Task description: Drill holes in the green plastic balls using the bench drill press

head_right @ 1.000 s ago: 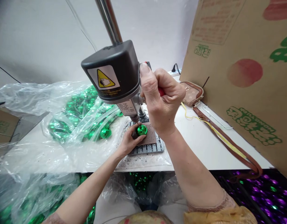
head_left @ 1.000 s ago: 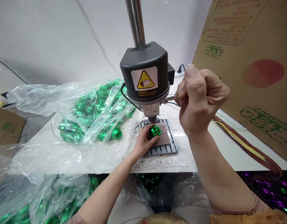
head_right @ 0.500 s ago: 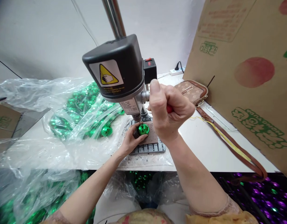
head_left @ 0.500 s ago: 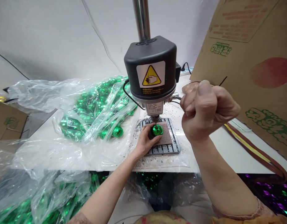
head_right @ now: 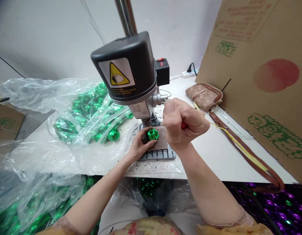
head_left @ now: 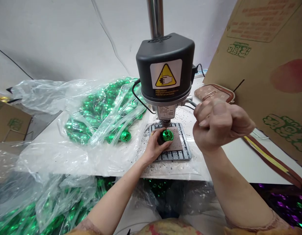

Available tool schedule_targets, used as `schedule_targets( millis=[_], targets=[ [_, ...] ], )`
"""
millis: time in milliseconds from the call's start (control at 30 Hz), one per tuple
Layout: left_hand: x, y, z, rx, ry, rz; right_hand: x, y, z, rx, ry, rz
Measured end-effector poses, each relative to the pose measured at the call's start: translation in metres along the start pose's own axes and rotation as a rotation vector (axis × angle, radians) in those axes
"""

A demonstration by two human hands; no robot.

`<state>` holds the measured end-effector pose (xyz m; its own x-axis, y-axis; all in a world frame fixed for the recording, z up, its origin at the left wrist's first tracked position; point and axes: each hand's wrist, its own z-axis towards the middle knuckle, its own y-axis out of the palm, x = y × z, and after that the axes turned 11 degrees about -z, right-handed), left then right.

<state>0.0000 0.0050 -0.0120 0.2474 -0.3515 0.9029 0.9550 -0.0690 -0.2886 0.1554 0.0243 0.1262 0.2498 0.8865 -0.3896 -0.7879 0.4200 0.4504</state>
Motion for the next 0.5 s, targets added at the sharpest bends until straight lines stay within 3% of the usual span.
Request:
schedule_targets(
  millis=[500],
  targets=[
    [-0.0013,0.0008,-0.0004,0.003,0.013,0.009,0.0078,-0.0065,-0.0055,-0.044,-0.1,0.029]
  ],
)
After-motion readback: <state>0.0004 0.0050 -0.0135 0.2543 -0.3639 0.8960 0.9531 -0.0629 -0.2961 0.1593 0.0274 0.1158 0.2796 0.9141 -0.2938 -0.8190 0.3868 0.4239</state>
